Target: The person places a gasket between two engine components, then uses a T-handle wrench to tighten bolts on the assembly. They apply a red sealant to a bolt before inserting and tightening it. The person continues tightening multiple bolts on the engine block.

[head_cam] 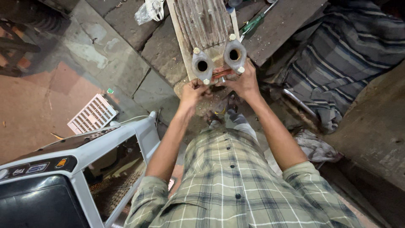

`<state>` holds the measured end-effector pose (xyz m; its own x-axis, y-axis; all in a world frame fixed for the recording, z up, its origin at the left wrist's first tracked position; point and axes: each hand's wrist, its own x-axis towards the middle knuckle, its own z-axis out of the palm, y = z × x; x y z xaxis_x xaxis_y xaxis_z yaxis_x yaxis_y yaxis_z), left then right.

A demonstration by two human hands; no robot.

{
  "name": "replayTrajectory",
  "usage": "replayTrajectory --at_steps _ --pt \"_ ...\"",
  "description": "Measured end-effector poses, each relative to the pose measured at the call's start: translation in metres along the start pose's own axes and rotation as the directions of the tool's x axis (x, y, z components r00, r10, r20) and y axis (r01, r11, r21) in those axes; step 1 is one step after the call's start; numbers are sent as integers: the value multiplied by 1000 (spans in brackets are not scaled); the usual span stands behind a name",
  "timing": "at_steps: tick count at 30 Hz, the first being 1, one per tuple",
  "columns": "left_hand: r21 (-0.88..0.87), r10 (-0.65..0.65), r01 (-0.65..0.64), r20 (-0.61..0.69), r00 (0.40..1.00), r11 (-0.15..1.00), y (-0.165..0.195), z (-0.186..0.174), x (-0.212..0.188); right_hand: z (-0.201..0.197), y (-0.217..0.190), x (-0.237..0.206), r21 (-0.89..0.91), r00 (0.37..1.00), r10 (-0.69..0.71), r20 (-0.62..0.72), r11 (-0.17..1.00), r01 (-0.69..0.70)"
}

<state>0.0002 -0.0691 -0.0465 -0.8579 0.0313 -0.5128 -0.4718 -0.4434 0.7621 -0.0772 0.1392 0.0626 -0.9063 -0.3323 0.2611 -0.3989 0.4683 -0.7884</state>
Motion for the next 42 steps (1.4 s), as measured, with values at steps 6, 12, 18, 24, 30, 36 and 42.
replayTrajectory --at_steps 6,12,18,24,30,36,42 --pt "-112 -157 170 116 981 979 22 12 -17 -5 -7 1 21 999 46 10 999 -47" --pt "-103 -228 260 248 942 960 52 10 -23 -4 -7 2 -7 998 41 37 999 -41" --pt "-111 -30 38 70 997 993 8 6 -3 -4 -5 6 -53 1000 17 10 998 -16" --pt "-31 -3 3 -10 1000 1000 10 11 -7 -2 -3 4 26 999 45 15 999 -45" --pt "-153 -112 161 288 951 975 46 14 -17 -1 -1 5 55 999 41 17 998 -42" --pt "-227 -79 143 268 960 963 32 6 -17 0 1 9 -16 999 -51 -4 999 51" --pt "-257 -82 121 156 984 959 12 2 -7 0 -1 9 40 996 59 63 997 -62"
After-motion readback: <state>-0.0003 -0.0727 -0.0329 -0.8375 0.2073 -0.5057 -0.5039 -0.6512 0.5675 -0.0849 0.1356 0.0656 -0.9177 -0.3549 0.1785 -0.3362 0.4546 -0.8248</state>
